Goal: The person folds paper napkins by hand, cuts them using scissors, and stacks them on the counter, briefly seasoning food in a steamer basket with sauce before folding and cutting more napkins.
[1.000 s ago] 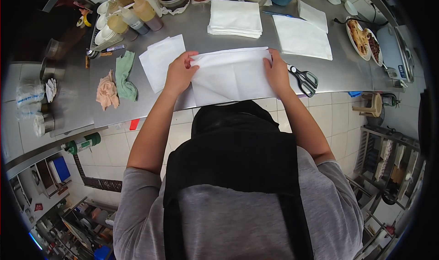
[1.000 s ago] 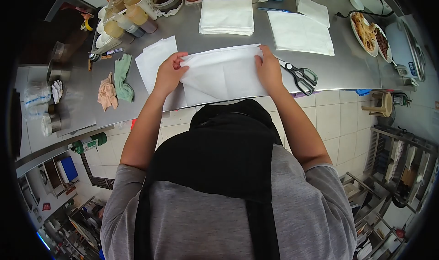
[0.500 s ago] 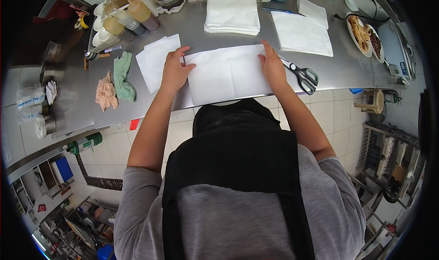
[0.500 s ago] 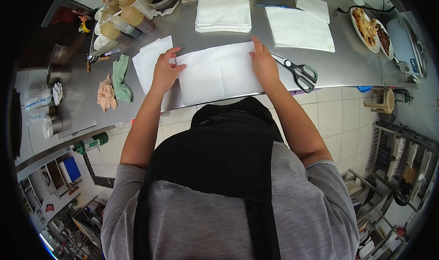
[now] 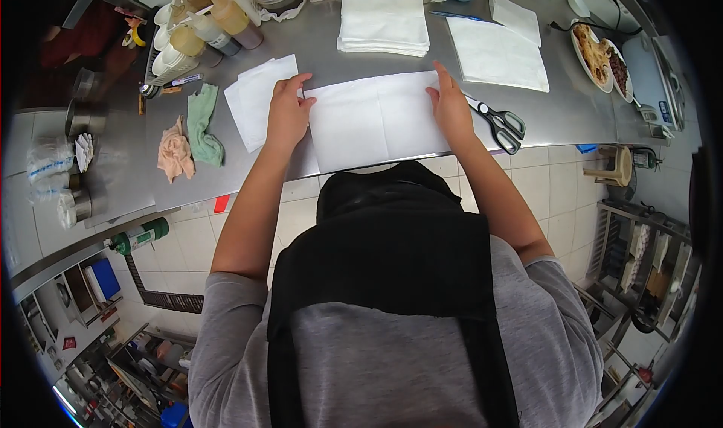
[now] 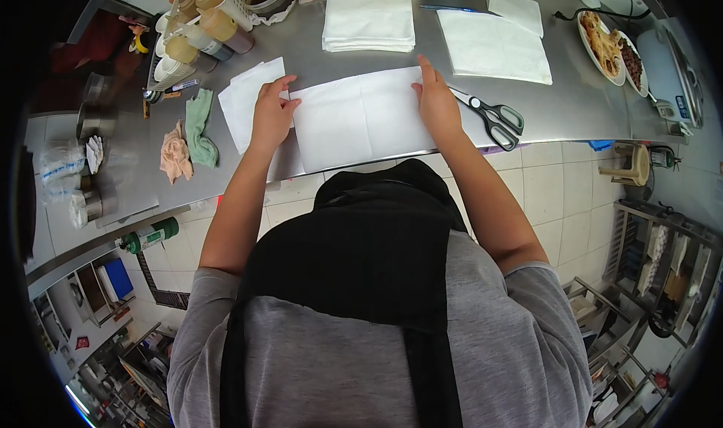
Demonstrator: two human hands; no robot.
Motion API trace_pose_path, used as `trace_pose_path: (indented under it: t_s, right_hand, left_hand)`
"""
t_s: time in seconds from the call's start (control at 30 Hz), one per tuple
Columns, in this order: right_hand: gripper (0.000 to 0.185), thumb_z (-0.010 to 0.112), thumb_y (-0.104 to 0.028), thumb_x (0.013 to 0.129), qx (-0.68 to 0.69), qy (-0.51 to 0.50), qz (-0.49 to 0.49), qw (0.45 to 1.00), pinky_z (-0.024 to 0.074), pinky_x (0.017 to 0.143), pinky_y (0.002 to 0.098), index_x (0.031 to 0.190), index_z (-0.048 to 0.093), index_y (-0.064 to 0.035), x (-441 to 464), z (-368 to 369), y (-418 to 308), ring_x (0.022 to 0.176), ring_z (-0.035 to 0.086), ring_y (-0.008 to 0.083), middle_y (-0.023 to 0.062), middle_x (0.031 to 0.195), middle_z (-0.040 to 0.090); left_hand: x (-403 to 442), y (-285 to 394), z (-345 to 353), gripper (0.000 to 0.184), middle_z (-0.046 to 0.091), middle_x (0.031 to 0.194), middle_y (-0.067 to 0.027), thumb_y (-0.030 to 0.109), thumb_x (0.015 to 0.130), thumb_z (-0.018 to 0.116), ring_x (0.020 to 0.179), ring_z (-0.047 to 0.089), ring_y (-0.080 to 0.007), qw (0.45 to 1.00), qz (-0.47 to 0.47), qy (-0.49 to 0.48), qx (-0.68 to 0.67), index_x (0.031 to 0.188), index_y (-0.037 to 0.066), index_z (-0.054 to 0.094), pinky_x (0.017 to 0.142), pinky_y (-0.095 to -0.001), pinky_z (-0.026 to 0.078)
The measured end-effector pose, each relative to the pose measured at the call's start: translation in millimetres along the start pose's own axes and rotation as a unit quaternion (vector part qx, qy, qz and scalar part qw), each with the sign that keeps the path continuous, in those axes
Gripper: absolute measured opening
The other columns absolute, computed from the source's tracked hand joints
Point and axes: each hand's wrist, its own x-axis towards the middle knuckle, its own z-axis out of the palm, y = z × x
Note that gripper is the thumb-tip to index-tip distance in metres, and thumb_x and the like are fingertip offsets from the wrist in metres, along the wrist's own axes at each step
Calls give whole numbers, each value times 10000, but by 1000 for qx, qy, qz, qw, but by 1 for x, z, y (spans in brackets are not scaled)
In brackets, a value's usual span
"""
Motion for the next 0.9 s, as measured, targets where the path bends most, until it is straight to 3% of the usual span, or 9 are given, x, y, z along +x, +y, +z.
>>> trace_pose_path:
  t_s: [0.1, 0.2, 0.27, 0.3, 0.37, 0.4, 0.47, 0.6, 0.9]
  right_hand:
    - [522, 581, -119, 936, -11, 13, -28, 999, 544, 745, 433, 1414, 377, -74, 0, -1, -2, 914, 642, 398, 233, 1176, 588]
    - [532, 591, -108, 925, -3, -26, 34, 999, 523, 821, 439, 1418, 394, -81, -3, -8, -15, 1017, 617, 384, 212, 1252, 545]
    - [546, 617, -110, 904, -94, 129, -127, 979, 460, 946, 458, 1415, 424, -95, -8, 0, -18, 1186, 535, 360, 179, 1351, 480]
    - [546, 617, -110, 904, -94, 129, -126, 979, 460, 946, 458, 1415, 424, -95, -9, 7, -23, 1186, 535, 360, 179, 1351, 480]
    - [519, 612, -178, 912, -34, 33, -252, 967, 354, 1074, 479, 1406, 460, -126, -14, 27, -44, 1344, 398, 334, 141, 1439, 428]
    - [535, 587, -324, 934, -88, -45, -268, 958, 274, 1133, 520, 1432, 449, -186, -20, 30, -61, 1415, 307, 338, 83, 1525, 356]
    - [598, 553, -490, 924, -98, -88, -286, 949, 200, 1145, 591, 1461, 421, -260, -33, 39, -74, 1455, 230, 338, 27, 1559, 323]
    - [670, 548, -579, 892, -121, -95, -298, 942, 171, 1128, 641, 1478, 394, -294, -35, 47, -69, 1466, 206, 335, 8, 1569, 310]
    - [870, 563, -728, 784, -151, -131, -294, 935, 149, 1096, 706, 1501, 356, -282, -33, 37, -76, 1477, 150, 366, 20, 1590, 264]
  left_hand:
    - [-1, 1, 0, 482, 551, 1126, -144, 30, 807, 718, 742, 610, -169, 1000, 5, 7, 2, 1265, 100, 584, 751, -303, 520]
    - [-5, -3, -7, 416, 564, 1100, -132, 58, 791, 745, 745, 610, -173, 999, 19, 31, 2, 1183, 78, 608, 745, -306, 518]
    - [-11, -12, -21, 373, 573, 1083, -121, 77, 780, 762, 747, 609, -176, 999, 26, 48, 1, 1125, 67, 622, 741, -311, 517]
    - [-14, -18, -31, 320, 584, 1058, -111, 92, 768, 774, 772, 612, -195, 997, 66, -2, 45, 1052, 60, 629, 750, -322, 514]
    - [-23, -18, -49, 227, 611, 989, -85, 127, 748, 793, 877, 617, -252, 981, 155, -87, 76, 893, 48, 638, 795, -347, 503]
    - [-27, -17, -48, 227, 611, 989, -85, 127, 748, 793, 877, 617, -252, 981, 155, -87, 76, 893, 48, 638, 795, -347, 503]
    - [-33, -16, -46, 200, 623, 973, -81, 141, 763, 772, 928, 614, -269, 975, 182, -64, 110, 904, 55, 660, 802, -343, 507]
    - [-30, -31, -44, 204, 641, 1017, -65, 120, 761, 781, 962, 627, -266, 978, 172, -70, 93, 918, 38, 681, 836, -335, 499]
    - [-14, -37, -50, 159, 645, 1037, -57, 63, 812, 737, 925, 639, -176, 985, 51, -163, -24, 958, 0, 730, 862, -276, 519]
